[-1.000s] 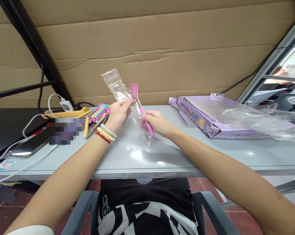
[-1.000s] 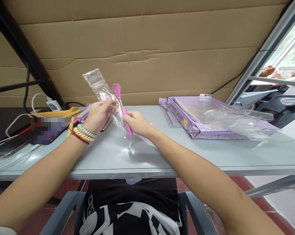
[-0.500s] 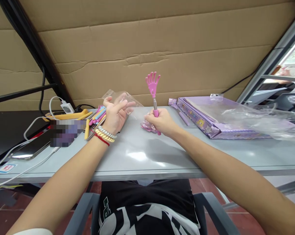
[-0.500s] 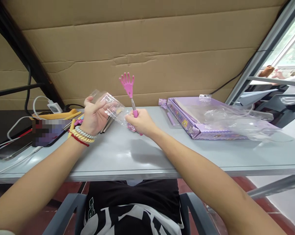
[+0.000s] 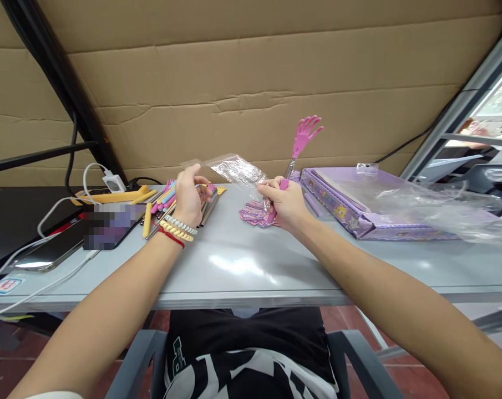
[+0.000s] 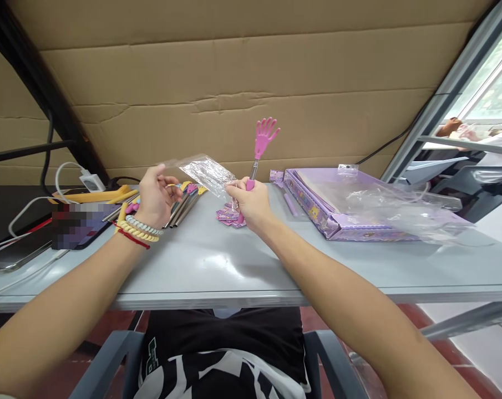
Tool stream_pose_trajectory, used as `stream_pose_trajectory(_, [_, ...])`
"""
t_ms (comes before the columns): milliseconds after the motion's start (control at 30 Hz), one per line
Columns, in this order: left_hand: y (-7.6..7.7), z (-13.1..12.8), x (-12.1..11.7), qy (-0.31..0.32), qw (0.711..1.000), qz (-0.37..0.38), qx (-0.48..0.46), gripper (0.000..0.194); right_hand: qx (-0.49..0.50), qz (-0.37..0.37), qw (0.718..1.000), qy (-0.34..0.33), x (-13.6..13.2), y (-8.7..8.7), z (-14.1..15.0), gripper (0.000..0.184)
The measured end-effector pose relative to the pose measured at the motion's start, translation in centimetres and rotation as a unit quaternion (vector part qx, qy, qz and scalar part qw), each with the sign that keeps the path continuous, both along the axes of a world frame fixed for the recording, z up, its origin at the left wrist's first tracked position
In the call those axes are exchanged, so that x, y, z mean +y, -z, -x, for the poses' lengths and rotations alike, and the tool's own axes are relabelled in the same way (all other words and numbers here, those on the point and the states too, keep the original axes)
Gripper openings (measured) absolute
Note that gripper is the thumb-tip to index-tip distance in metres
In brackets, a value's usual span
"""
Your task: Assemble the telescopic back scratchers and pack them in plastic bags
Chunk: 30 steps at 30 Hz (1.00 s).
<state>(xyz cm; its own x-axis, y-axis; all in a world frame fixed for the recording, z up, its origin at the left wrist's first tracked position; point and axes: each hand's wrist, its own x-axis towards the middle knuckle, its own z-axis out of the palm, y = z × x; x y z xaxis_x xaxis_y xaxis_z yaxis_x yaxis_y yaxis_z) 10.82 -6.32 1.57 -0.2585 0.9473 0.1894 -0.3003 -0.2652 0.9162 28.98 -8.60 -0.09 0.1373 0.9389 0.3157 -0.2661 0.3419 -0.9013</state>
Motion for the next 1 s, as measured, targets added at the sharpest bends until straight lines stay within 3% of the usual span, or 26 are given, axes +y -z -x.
stream_pose_trajectory(133, [0.2, -0.4, -0.7, 0.143, 0.986, 0.016, 0.086, 0.047, -0.001, 0.005, 1.000, -0.022, -0.1, 0.1, 0.0, 0.051])
stream_pose_trajectory(267, [0.5, -1.2, -1.4, 0.228, 0.967, -0.019, 0.116, 0.041, -0.027, 0.012, 0.998, -0.056, -0.1, 0.2, 0.0, 0.052])
stream_pose_trajectory(367, [0.7, -1.3, -1.2, 0.208, 0.972, -0.014, 0.111, 0.035, -0.102, 0.026, 0.992, -0.071, -0.3, 0.3, 0.0, 0.051])
stream_pose_trajectory(467, [0.6, -0.7, -0.5, 0.151, 0.984, -0.017, 0.095, 0.030, -0.257, 0.009, 0.966, -0.025, -0.5, 0.0, -0.3, 0.046])
stream_pose_trajectory(533, [0.6, -0.1, 0.1, 0.110, 0.990, -0.024, 0.081, 0.028, -0.386, -0.038, 0.921, 0.046, -0.5, -0.3, -0.8, 0.045])
stream_pose_trajectory(600, [0.5, 0.5, 0.5, 0.078, 0.994, -0.032, 0.063, 0.026, -0.499, -0.072, 0.857, 0.105, -0.4, -0.6, -1.4, 0.047])
stream_pose_trajectory(667, [0.4, 0.9, 0.8, 0.059, 0.997, -0.033, 0.048, 0.025, -0.572, -0.067, 0.806, 0.141, -0.2, -0.8, -2.1, 0.048])
stream_pose_trajectory(733, [0.2, 1.0, 0.8, 0.043, 0.998, -0.025, 0.039, 0.026, -0.605, -0.045, 0.779, 0.160, 0.0, -1.0, -2.7, 0.044])
stream_pose_trajectory(833, [-0.1, 0.9, 0.6, 0.022, 0.999, -0.013, 0.030, 0.028, -0.617, -0.029, 0.769, 0.164, 0.4, -1.1, -3.3, 0.032])
stream_pose_trajectory(1000, [-0.4, 0.9, 0.6, 0.025, 1.000, -0.014, 0.004, 0.027, -0.563, -0.070, 0.812, 0.138, 0.8, -1.1, -4.0, 0.026])
